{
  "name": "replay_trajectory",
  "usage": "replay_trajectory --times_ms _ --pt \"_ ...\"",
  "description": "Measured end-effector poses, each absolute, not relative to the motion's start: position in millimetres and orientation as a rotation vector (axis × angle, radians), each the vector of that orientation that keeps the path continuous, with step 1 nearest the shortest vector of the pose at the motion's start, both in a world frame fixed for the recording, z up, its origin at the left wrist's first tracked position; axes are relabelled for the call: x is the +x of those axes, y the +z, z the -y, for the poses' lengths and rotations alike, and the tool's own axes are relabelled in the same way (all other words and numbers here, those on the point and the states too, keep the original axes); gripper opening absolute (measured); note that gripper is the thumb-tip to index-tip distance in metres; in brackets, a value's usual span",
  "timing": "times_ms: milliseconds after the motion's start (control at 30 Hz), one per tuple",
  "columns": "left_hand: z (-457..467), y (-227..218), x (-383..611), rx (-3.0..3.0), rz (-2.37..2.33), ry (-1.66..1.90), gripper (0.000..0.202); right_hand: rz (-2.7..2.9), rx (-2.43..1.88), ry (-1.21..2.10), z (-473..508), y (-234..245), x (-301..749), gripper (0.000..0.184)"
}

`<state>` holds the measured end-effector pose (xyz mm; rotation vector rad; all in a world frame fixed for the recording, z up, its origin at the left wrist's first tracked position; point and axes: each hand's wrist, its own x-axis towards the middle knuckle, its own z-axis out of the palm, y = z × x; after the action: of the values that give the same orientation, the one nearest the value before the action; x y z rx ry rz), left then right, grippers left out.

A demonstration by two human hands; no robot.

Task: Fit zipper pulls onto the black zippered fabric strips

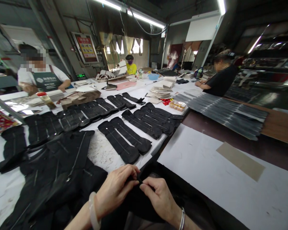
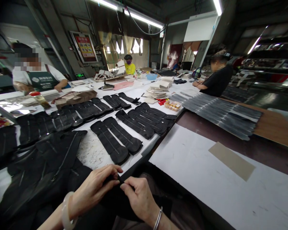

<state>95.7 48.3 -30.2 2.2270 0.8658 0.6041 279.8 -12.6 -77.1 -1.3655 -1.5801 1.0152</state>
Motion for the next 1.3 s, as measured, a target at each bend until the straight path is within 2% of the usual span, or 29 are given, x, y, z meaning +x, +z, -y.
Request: replay_trajectory --times_ms 67,167,233,433,667,767,900,1000,1167,1300 --pt "-49 -32 91 2.168 -0.881 0.662 0.012 1.572 -1.365 0.978 13 -79 278 0.038" --pt "-49 -40 82 1.983 -0.931 0.764 0.045 1.546 -1.381 0.96 15 -80 280 0.039" --pt "-48 -48 78 1.788 -0.995 0.796 0.053 1.523 -1.406 0.958 16 -80 283 0.039" --pt "-43 -66 86 1.085 -0.88 0.715 0.024 1.538 -1.4 0.955 15 -83 287 0.037" --pt "-42 -62 92 0.831 -0.857 0.809 0.027 1.46 -1.243 0.892 11 -91 282 0.019" --pt "-39 -56 95 0.822 -0.868 0.818 0.029 1.564 -1.075 0.567 5 -86 282 0.028" --pt "-35 -51 100 0.836 -0.861 0.823 0.028 1.86 -0.808 -0.155 -6 -68 282 0.029" --pt "-34 -50 102 0.889 -0.897 0.852 0.029 2.075 -0.693 -0.514 -12 -50 284 0.025" --pt "-34 -47 102 0.953 -0.918 0.841 0.029 2.207 -0.695 -0.633 -14 -37 286 0.031" --pt "-34 -44 103 0.948 -0.905 0.838 0.031 2.187 -0.695 -0.608 -14 -40 288 0.029"
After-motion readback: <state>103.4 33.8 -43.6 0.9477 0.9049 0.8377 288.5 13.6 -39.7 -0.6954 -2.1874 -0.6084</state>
